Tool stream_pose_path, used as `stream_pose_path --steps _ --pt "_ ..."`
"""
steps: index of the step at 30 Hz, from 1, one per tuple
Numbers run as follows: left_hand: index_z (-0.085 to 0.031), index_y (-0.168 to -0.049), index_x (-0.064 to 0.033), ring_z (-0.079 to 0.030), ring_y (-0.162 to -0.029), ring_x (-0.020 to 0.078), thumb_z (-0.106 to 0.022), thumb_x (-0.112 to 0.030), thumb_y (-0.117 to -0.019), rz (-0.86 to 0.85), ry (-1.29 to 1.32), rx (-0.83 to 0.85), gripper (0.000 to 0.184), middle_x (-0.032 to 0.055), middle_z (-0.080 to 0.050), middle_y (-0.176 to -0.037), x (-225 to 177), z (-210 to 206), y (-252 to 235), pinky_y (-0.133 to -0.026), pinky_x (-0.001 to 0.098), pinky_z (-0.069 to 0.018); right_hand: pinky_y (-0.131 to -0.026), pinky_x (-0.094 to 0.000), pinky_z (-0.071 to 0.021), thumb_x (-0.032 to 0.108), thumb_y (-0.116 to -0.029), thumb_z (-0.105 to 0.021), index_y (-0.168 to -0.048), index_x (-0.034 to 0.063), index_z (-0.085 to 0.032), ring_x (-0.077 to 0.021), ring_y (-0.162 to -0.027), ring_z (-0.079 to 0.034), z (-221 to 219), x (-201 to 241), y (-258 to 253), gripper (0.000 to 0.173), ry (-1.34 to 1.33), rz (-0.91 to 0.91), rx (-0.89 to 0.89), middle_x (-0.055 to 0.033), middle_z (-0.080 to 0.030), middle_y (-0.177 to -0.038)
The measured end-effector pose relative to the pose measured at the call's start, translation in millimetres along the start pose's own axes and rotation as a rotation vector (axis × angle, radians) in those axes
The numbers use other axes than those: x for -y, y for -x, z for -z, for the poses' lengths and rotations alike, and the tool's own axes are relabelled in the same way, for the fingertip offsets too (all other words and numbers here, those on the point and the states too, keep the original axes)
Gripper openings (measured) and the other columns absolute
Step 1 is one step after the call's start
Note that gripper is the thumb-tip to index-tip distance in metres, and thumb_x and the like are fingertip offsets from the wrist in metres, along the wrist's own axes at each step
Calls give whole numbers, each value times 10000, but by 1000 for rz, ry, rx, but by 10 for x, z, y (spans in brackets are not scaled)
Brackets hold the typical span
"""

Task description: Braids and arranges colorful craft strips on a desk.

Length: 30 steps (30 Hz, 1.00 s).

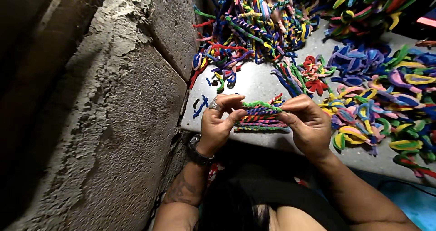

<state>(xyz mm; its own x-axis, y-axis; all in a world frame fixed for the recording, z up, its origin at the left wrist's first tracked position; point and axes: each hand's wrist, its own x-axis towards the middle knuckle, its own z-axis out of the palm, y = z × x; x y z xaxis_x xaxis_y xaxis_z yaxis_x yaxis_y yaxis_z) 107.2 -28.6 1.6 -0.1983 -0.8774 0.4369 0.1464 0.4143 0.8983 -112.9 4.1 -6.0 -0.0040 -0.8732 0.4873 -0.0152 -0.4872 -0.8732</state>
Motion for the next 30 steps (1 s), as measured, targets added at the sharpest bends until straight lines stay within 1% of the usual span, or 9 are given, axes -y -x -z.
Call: stream_pose_path --steps 3,7,11,15,18,21,24,27,30 --pt "-685 -1148 -44 -649 -946 41 -735 -78 -919 -102 -91 15 237 -14 -678 -1088 35 -21 -9 -829 217 -566 -823 -190 -581 190 -980 -691 -1082 212 -712 -9 -955 -653 -6 12 3 107 -29 -28 4 114 -665 -1060" --pt "-689 -978 -45 -651 -923 38 -691 -75 -958 -168 -140 5 36 -4 -678 -993 72 -47 -20 -800 197 -564 -812 -188 -578 214 -978 -695 -1067 221 -723 -5 -939 -653 -12 29 15 94 -79 -87 8 124 -672 -1044" --pt "-661 -944 -52 -613 -850 0 -652 -139 -997 -115 -180 -70 101 -33 -640 -917 73 -84 -16 -769 167 -534 -815 -196 -575 226 -999 -664 -1026 211 -715 -9 -918 -651 -13 26 26 60 -63 -100 7 117 -669 -1015" --pt "-633 -917 -51 -585 -766 -2 -608 -96 -1005 -32 -169 -73 102 -36 -604 -865 50 -114 -10 -722 170 -529 -808 -192 -567 216 -1010 -644 -1019 216 -699 -5 -915 -637 0 1 14 56 -35 -69 13 119 -649 -1007" --pt "-615 -907 -79 -563 -709 -12 -560 -98 -1021 67 -142 -65 128 -66 -591 -799 15 -128 -8 -682 164 -503 -828 -181 -557 185 -1016 -630 -1038 184 -684 2 -950 -624 19 -5 -1 58 78 37 33 98 -629 -1024" --pt "-617 -937 -146 -534 -625 -31 -520 -104 -1034 254 69 -38 144 -100 -582 -726 -32 -127 -16 -614 134 -471 -884 -176 -533 166 -1022 -629 -1024 107 -658 -20 -1000 -607 51 -13 -16 66 315 229 50 25 -603 -1026" --pt "-632 -889 -198 -497 -577 -23 -456 -171 -1061 507 429 22 247 -98 -557 -684 -45 -100 -48 -559 133 -435 -923 -288 -475 162 -1022 -621 -1002 73 -653 -130 -994 -593 92 -32 -28 97 500 395 68 -48 -616 -977" --pt "-619 -841 -196 -482 -572 -6 -410 -240 -1080 635 650 78 320 -91 -539 -677 -8 -76 -67 -538 150 -409 -917 -252 -484 194 -1026 -607 -977 86 -660 -76 -985 -600 115 -7 -27 129 426 253 115 -11 -632 -972" --pt "-643 -933 -193 -595 -671 1 -422 -246 -1094 553 546 1 279 -74 -639 -778 -41 -114 -39 -652 161 -518 -768 -159 -549 197 -1012 -593 -964 137 -651 19 -864 -612 75 33 -8 96 157 -89 124 82 -622 -950"
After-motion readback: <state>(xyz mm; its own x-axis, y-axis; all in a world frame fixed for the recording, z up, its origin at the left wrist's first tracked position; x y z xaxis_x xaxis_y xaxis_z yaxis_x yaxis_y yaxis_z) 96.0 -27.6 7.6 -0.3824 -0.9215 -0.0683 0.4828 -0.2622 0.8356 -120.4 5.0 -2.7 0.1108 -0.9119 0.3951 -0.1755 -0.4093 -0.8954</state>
